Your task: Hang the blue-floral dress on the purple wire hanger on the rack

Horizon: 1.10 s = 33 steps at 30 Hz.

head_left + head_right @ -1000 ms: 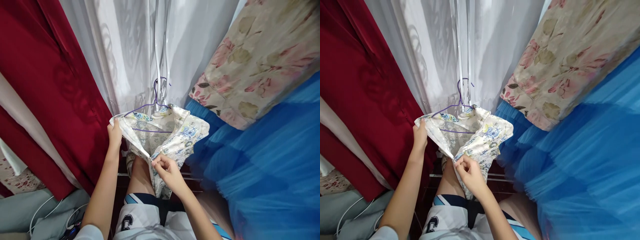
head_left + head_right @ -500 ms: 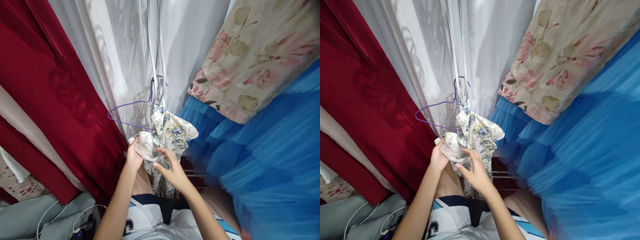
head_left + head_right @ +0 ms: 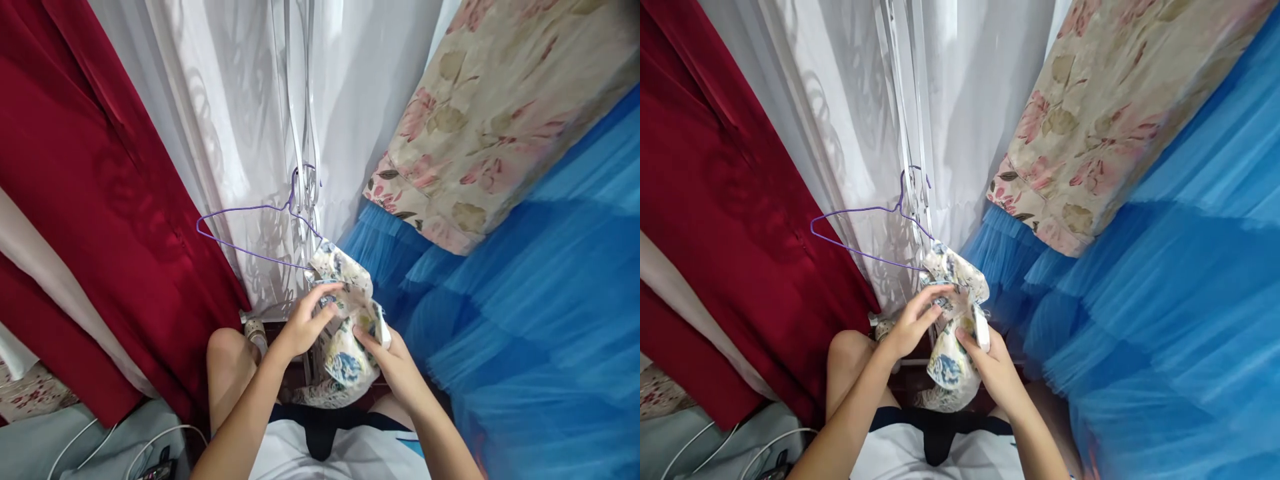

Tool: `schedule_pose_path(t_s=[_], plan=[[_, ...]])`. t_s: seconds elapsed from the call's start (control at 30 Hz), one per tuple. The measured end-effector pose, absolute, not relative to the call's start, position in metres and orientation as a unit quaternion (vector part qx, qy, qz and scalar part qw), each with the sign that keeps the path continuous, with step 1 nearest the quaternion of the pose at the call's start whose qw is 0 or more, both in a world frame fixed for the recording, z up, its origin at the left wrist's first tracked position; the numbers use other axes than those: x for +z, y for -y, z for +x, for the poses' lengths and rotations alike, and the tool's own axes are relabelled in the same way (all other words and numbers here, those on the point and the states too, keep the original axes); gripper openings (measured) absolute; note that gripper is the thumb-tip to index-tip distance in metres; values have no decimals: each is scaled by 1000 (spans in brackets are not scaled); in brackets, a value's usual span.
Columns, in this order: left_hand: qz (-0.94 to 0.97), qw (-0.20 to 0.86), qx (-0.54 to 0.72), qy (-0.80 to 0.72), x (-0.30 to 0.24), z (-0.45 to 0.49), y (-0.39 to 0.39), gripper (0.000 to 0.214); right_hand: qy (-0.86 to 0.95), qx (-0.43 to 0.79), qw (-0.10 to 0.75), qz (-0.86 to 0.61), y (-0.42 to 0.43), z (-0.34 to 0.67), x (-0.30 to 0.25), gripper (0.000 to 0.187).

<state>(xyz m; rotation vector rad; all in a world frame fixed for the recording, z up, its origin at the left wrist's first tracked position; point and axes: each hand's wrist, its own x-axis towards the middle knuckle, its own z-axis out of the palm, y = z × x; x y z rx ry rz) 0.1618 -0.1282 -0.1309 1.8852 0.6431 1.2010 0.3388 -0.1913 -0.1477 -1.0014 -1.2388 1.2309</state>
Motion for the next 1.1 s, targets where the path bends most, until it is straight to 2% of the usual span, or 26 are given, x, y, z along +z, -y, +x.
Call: schedule_pose_path(t_s=[0.2,0.33,0.43,0.5,0.6,0.67,0.77,0.87,0.97,1.03,1.1], plan=[[801,394,411,-184,-141,191,139,57,580,541,427,-436,212,349,-137,28],[801,491,280,-196,-161,187,141,28,633,494,371,-466,206,371,-119,28],[808,447,254,-289,-179,167,138,31,708,422,339,-454,191,401,-99,23],[816,382,272,-337,-186,147,135,33,727,371,363,-450,174,423,-86,18],[817,322,300,-373,-185,117,133,35,676,342,473,-450,135,450,-70,12],[810,288,321,-397,-177,103,134,37,608,367,549,-441,101,459,-60,8],[788,255,372,-420,-159,92,140,34,563,436,575,-403,49,450,-43,13],[734,289,449,-420,-146,88,147,38,558,512,535,-373,12,420,-32,6],[624,371,539,-428,-141,75,150,46,551,579,481,-362,-2,388,-33,12],[600,407,542,-424,-140,58,149,49,551,599,460,-355,1,374,-35,18],[660,393,487,-416,-138,36,146,47,552,621,443,-336,8,369,-36,27]])
